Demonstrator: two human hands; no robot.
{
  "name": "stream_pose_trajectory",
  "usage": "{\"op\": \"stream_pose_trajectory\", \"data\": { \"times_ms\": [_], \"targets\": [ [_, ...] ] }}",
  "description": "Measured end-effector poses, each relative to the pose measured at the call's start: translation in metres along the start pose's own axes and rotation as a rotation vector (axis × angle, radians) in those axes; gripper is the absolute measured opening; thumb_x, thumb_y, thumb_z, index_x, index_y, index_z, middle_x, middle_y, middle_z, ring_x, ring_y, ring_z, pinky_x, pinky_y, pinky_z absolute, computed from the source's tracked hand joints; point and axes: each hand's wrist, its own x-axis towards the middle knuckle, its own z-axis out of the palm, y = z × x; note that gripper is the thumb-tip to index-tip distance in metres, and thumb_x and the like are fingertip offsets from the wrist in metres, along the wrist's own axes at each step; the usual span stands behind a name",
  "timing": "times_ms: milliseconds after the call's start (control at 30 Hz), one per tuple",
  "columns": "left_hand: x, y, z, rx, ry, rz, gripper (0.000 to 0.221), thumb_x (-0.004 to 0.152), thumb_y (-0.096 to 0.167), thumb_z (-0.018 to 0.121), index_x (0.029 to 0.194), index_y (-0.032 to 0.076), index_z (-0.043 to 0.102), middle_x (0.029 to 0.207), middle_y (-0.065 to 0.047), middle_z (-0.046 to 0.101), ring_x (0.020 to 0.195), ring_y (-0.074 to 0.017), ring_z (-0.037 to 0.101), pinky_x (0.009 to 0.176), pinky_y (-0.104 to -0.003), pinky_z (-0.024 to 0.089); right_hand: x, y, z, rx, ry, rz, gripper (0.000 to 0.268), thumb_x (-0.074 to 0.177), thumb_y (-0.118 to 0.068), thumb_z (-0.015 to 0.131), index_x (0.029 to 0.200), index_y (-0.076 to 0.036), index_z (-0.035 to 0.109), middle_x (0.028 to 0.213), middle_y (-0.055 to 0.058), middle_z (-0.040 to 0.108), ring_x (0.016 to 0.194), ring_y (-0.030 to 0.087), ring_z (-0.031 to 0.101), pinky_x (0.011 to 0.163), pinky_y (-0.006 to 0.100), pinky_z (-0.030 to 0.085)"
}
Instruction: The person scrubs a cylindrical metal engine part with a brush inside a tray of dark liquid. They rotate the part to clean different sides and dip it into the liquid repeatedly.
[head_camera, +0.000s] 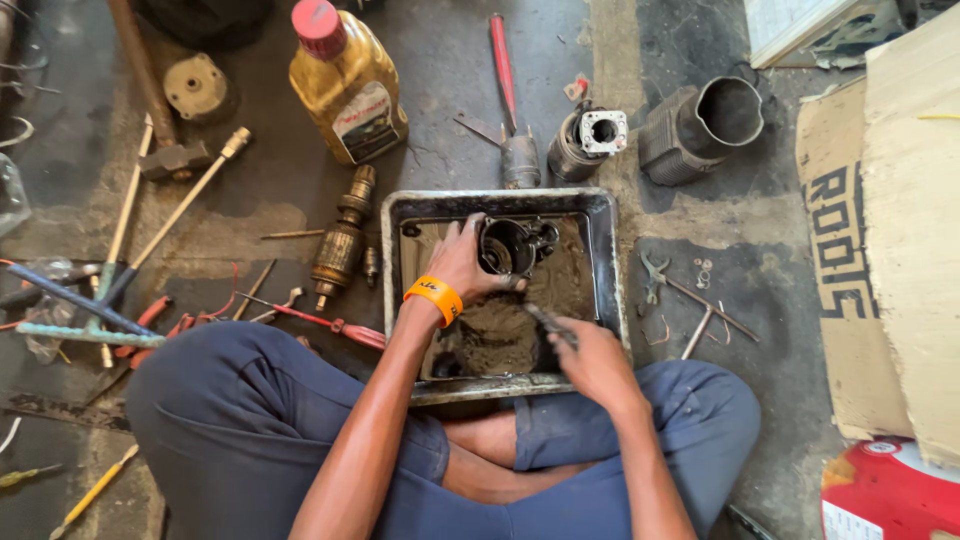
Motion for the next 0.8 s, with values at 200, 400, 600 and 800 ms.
{"op": "stream_pose_trajectory", "data": {
  "times_ms": [200, 400, 600, 800],
  "targets": [
    [-0.004, 0.011, -0.014, 0.083, -0.063, 0.033, 0.109, 0.050, 0.016, 0.098, 0.143, 0.016, 0.040, 0.140, -0.017, 0.049, 0.125, -0.0464, 0.052, 0.107, -0.052, 0.047, -0.026, -0.018, -0.036, 0.065, 0.014, -0.330, 0.041, 0.087, -0.020, 0.068, 0.128, -0.011, 0.068, 0.104, 0.019, 0.075, 0.095, 0.035, 0.074, 0.083, 0.041, 0.055],
    [-0.011, 0.017, -0.013, 0.213, 0.052, 0.356, 0.095, 0.055, 0.009, 0.091, 0.140, 0.021, 0.050, 0.140, -0.017, 0.050, 0.119, -0.0506, 0.050, 0.097, -0.054, 0.050, -0.028, -0.035, -0.074, -0.149, 0.207, -0.585, 0.037, 0.091, -0.013, 0.063, 0.128, -0.013, 0.071, 0.099, 0.018, 0.078, 0.085, 0.038, 0.072, 0.072, 0.043, 0.054],
    [-0.022, 0.030, -0.010, 0.364, 0.112, 0.449, 0.091, 0.056, 0.006, 0.084, 0.140, 0.024, 0.052, 0.139, -0.021, 0.049, 0.118, -0.0445, 0.052, 0.093, -0.049, 0.053, 0.012, -0.055, -0.044, -0.570, -0.110, -0.371, 0.050, 0.090, -0.008, 0.059, 0.140, -0.011, 0.060, 0.084, 0.025, 0.071, 0.078, 0.040, 0.071, 0.070, 0.046, 0.055],
    [-0.021, 0.023, -0.004, 0.368, 0.128, 0.463, 0.090, 0.058, 0.004, 0.081, 0.141, 0.021, 0.051, 0.143, -0.017, 0.048, 0.121, -0.0424, 0.051, 0.090, -0.048, 0.052, 0.006, -0.047, -0.042, -0.203, 0.072, -0.749, 0.039, 0.094, -0.011, 0.062, 0.132, -0.007, 0.065, 0.086, 0.027, 0.071, 0.077, 0.041, 0.071, 0.071, 0.047, 0.057]
  ]
}}
